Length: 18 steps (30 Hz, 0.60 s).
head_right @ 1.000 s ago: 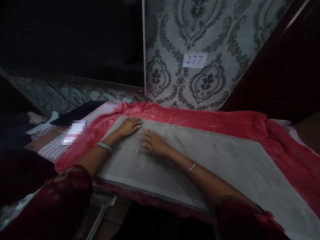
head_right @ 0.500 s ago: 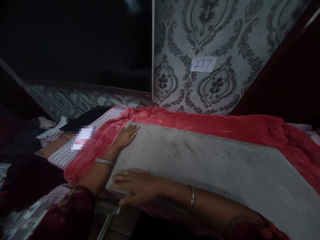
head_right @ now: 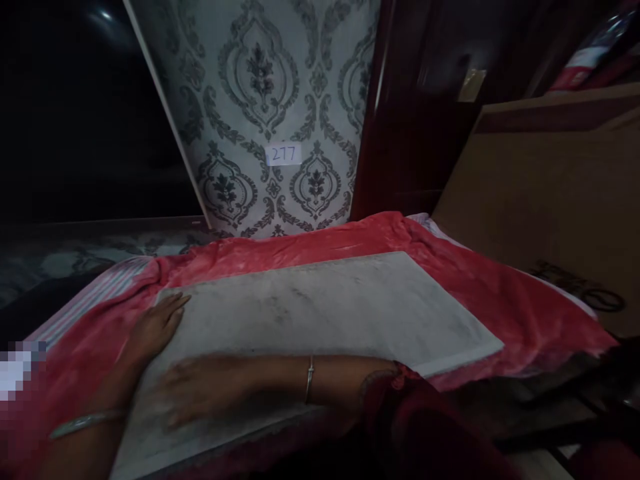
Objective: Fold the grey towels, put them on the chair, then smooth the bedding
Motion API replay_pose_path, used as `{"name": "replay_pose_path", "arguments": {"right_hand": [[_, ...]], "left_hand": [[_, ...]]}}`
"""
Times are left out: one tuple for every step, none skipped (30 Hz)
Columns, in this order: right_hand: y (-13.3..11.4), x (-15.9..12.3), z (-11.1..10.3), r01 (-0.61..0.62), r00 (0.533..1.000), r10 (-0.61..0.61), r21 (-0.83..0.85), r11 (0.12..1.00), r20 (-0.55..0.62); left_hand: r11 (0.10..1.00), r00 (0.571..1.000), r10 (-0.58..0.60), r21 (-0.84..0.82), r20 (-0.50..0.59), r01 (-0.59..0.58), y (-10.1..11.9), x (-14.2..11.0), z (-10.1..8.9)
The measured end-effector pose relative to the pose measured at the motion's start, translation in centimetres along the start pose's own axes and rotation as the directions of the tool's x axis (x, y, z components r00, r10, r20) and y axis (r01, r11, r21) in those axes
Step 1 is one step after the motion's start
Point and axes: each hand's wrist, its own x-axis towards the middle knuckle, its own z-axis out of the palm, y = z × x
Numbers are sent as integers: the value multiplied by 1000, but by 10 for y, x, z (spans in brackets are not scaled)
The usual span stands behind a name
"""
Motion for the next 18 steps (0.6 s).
{"name": "replay_pose_path", "arguments": {"right_hand": [[14,-15,-9,-128,990,126,-25,992,-66],[31,-33,-17,-290,950,283,-39,956,-134],[48,-54,-25,-446,884,433,-43,894,-177],[65,-78,-32,-578,804,561,-42,815,-196],[80,-104,-37,-697,703,673,-34,716,-231],[92,-131,-40,-789,600,760,-26,614,-250],[100,-156,-41,-858,501,826,-27,512,-258],[105,-181,-40,-903,423,868,-37,429,-259],[106,-203,-38,-924,379,892,-50,379,-248],[105,-222,-35,-929,370,900,-66,365,-232],[103,-238,-31,-924,382,899,-80,374,-214],[100,-251,-29,-914,406,892,-91,396,-197],[97,-262,-27,-904,428,885,-97,416,-185],[94,-272,-26,-901,434,884,-102,422,-177],[92,-281,-27,-908,417,891,-102,405,-176],[90,-292,-29,-924,381,907,-100,368,-182],[89,-304,-32,-945,324,926,-97,311,-192],[88,-317,-35,-967,253,946,-92,239,-204]], "left_hand": [[1000,1000,4,2,-4,-4,0,0,0],[1000,1000,9,3,-10,-9,-1,1,1],[1000,1000,14,4,-18,-14,-1,1,1],[1000,1000,17,5,-23,-17,-2,1,2],[1000,1000,17,5,-26,-17,-2,2,2],[1000,1000,13,6,-27,-13,-3,2,3],[1000,1000,8,6,-28,-8,-3,3,4],[1000,1000,4,5,-27,-4,-4,3,4],[1000,1000,2,2,-26,-2,-5,4,4],[1000,1000,5,-2,-27,-5,-5,5,5],[1000,1000,11,-4,-30,-11,-5,6,4],[1000,999,20,-4,-36,-21,-5,6,4],[999,999,33,2,-44,-33,-5,7,3],[999,998,43,15,-54,-42,-5,7,2],[998,997,48,34,-67,-46,-4,7,1],[997,995,52,55,-82,-47,-3,6,-1],[996,994,57,70,-96,-51,-2,6,-2],[996,992,62,75,-106,-54,0,4,-4]]}}
